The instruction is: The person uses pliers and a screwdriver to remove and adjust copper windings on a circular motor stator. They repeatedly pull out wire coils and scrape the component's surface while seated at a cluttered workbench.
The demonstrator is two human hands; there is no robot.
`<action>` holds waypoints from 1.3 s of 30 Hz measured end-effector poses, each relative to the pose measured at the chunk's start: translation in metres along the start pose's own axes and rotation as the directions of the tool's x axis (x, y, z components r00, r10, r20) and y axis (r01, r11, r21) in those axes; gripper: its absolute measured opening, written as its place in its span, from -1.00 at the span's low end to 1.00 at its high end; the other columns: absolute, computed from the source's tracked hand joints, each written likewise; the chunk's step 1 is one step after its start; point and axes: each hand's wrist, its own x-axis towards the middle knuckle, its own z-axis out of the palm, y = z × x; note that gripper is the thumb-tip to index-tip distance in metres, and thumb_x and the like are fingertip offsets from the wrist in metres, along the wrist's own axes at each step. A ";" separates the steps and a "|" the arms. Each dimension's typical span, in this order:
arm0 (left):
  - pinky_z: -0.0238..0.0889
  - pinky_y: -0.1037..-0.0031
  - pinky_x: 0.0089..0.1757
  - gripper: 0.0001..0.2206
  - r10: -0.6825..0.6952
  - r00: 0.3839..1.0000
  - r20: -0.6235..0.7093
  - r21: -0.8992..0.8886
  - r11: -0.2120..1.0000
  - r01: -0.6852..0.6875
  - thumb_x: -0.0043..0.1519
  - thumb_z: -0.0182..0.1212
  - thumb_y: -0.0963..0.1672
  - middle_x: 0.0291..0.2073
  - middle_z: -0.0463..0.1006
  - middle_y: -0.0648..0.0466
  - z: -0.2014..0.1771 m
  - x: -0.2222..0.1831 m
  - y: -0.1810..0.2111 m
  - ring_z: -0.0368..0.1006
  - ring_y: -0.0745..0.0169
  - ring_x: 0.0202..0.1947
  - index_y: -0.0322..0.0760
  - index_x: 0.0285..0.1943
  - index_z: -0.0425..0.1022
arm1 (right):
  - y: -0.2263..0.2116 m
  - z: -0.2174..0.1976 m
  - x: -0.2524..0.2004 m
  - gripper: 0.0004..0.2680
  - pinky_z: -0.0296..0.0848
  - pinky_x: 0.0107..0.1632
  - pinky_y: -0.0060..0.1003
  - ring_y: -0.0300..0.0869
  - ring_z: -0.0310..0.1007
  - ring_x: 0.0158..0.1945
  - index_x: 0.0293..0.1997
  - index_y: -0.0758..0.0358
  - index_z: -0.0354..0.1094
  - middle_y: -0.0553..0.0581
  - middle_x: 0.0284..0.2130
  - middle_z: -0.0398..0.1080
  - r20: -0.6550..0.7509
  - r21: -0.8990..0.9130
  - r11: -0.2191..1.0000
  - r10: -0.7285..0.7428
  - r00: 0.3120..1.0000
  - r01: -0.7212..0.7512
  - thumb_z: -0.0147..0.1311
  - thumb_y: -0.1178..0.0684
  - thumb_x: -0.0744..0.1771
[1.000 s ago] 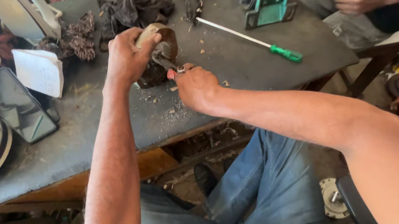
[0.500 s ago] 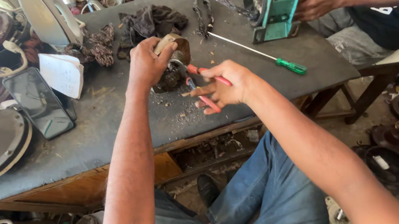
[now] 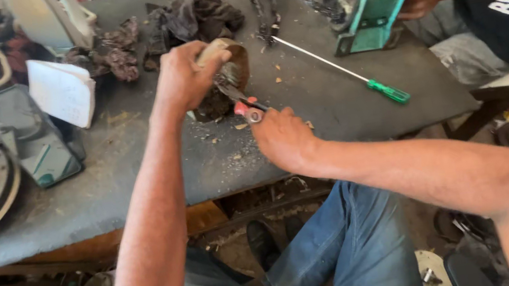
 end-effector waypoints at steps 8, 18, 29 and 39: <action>0.40 0.30 -0.26 -0.66 -0.003 0.999 0.044 -0.062 0.998 0.006 0.21 0.37 0.01 -0.38 0.63 -0.10 0.002 -0.005 -0.003 0.59 0.06 -0.42 -0.38 -0.11 0.63 | 0.000 -0.033 0.067 -0.71 0.53 -0.32 0.15 0.28 0.49 -0.26 0.06 0.45 0.25 0.50 -0.24 0.41 0.383 0.788 0.466 0.141 0.913 -0.402 0.11 0.22 0.26; 0.38 0.13 -0.15 -0.63 -0.014 0.998 -0.053 0.049 0.999 0.017 0.19 0.36 0.05 -0.30 0.62 -0.16 -0.007 -0.015 -0.009 0.56 -0.19 -0.19 -0.31 -0.09 0.65 | -0.038 -0.053 0.059 -0.73 0.18 0.15 0.36 0.34 0.20 0.21 0.01 0.15 0.33 0.37 0.07 0.29 0.366 0.247 0.923 0.192 0.911 -0.294 0.11 0.09 0.22; 0.34 0.24 -0.03 -0.43 -0.136 0.987 0.082 -0.097 0.985 0.143 0.23 0.18 0.20 -0.11 0.62 -0.12 0.006 0.005 -0.032 0.51 0.04 -0.08 -0.37 -0.06 0.66 | 0.130 -0.037 -0.083 -0.73 0.44 -0.03 -0.06 0.12 0.49 -0.09 -0.07 0.32 0.43 0.28 -0.19 0.50 -0.127 0.563 0.824 0.166 0.978 -0.067 0.32 0.10 0.21; 0.43 0.31 -0.11 -0.60 -0.286 0.958 0.036 0.043 0.958 0.284 0.12 0.27 0.12 -0.25 0.71 -0.06 0.001 0.018 -0.107 0.64 0.11 -0.21 -0.16 -0.11 0.71 | 0.127 0.014 -0.085 -0.89 0.36 0.03 -0.04 0.07 0.44 -0.05 -0.22 0.23 0.48 0.17 -0.20 0.45 -0.663 0.164 0.981 0.189 0.724 -0.106 0.28 0.05 0.37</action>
